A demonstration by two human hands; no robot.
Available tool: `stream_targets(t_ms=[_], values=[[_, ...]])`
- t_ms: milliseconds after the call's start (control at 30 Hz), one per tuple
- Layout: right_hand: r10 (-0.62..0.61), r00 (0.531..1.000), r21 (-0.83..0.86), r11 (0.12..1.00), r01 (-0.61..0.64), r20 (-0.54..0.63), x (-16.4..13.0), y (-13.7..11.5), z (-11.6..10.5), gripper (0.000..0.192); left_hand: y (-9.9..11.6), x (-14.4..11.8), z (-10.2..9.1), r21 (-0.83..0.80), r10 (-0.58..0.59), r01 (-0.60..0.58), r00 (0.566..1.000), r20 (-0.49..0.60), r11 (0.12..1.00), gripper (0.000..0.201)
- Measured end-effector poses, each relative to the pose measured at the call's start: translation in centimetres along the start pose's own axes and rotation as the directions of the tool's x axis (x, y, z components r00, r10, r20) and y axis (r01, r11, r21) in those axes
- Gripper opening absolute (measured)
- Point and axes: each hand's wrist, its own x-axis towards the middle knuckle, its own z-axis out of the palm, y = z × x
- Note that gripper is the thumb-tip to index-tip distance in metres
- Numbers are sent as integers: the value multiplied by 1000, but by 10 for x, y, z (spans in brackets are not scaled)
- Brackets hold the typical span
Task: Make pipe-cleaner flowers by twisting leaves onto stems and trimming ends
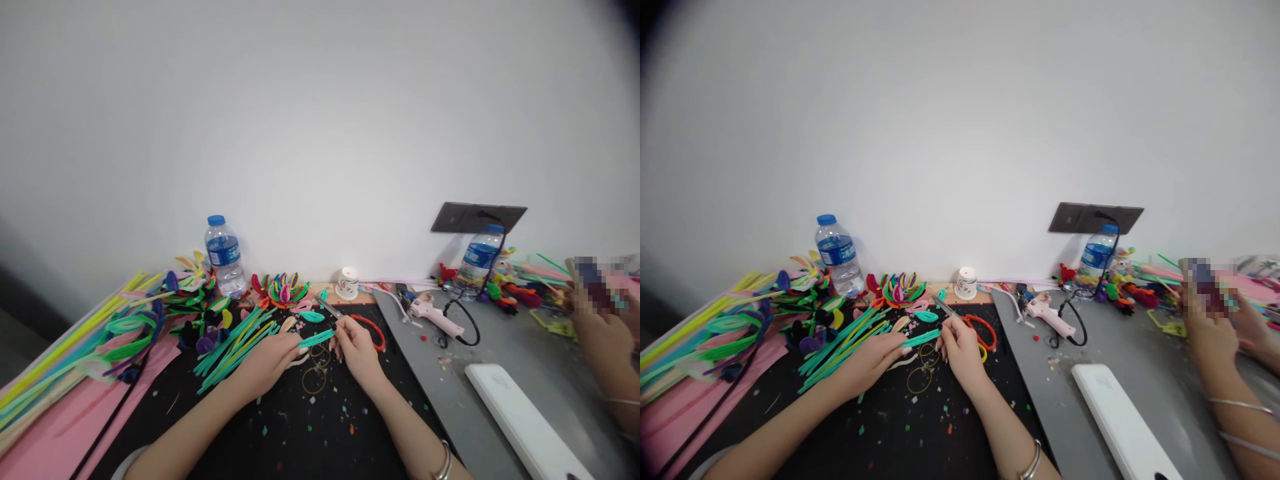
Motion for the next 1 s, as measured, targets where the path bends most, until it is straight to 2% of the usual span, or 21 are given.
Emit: stream_targets(t_ms=[133, 233, 300, 367, 467, 600, 700, 833, 900, 1000], values=[[-39, 999, -138, 990, 36, -24, -1, -2, -3, 24, 8, 0, -4, -87, -18, 19, 1000, 14, 996, 32], [-113, 994, -251, 962, 107, -11, -2, -6, -5, 25, 10, 1, -6, -172, -49, 53, 998, 28, 984, 36], [-142, 990, -263, 954, 140, 12, -2, -9, -6, 26, 9, 2, -8, -238, -69, 78, 997, 45, 968, 38], [-108, 993, -183, 976, 113, 38, -2, -10, -6, 27, 8, 3, -10, -314, -85, 103, 994, 69, 944, 38], [28, 993, 59, 998, -35, 117, 0, -9, -4, 29, 5, 4, -10, -438, -109, 158, 985, 134, 885, 40], [147, 963, 313, 925, -214, 225, 0, -6, 0, 29, 3, 4, -7, -614, -127, 245, 965, 231, 751, 42], [175, 958, 382, 889, -254, 229, -1, -7, 3, 30, 3, 4, -5, -712, -148, 302, 951, 272, 634, 42], [175, 966, 395, 887, -239, 189, -1, -7, 3, 29, 3, 2, -3, -790, -150, 345, 938, 313, 507, 40], [174, 967, 385, 892, -235, 186, -1, -7, 3, 30, 3, 2, -3, -805, -142, 353, 935, 326, 476, 39], [179, 962, 402, 881, -250, 206, -1, -7, 2, 30, 2, 0, -3, -799, -111, 346, 935, 336, 493, 39]])
